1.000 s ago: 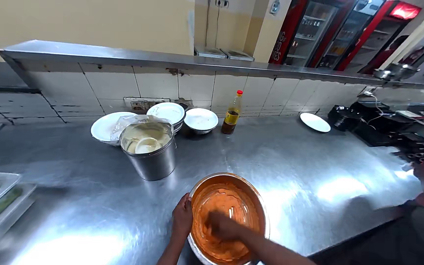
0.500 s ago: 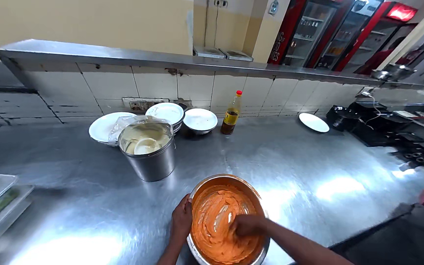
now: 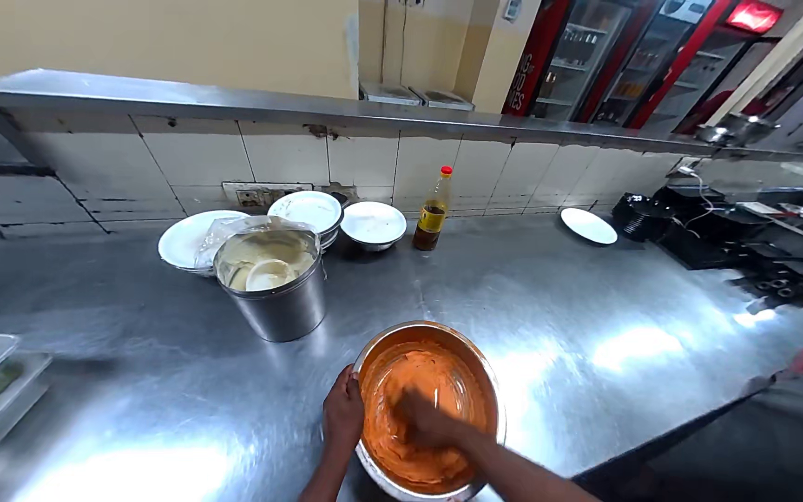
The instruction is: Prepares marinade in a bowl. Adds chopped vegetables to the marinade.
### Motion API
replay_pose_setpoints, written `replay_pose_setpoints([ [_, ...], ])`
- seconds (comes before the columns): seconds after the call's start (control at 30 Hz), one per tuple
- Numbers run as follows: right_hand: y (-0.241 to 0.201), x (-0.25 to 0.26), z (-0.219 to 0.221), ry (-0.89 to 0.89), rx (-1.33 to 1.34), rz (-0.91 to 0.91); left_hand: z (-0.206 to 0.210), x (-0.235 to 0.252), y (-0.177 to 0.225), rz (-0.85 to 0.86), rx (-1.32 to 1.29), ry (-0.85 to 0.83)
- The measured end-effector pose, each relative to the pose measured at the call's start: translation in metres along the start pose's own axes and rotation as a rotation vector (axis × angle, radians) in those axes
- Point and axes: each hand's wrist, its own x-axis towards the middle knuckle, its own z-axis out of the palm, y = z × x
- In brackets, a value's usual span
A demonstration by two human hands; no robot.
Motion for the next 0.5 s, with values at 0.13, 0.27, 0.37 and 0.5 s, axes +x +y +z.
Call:
replay_pose_setpoints([
  [0.13, 0.012, -0.032, -0.010, -0.281, 0.017, -0.007, -0.004, 0.001, -0.006, 0.038, -0.004, -0.018],
  [0.27, 0.021, -0.008, -0.047, 0.059, -0.128, 0.217, 0.003, -0.002, -0.006, 0.016, -0.054, 0.020],
  [0.37, -0.006, -0.002, 0.011, -0.063, 0.046, -0.060, 0.003, -0.001, -0.003, 0.014, 0.011, 0.013],
  [0.5, 0.022, -0.030, -0.029, -0.237, -0.077, 0.075, -0.003, 0.000, -0.008, 0.078, -0.006, -0.027],
])
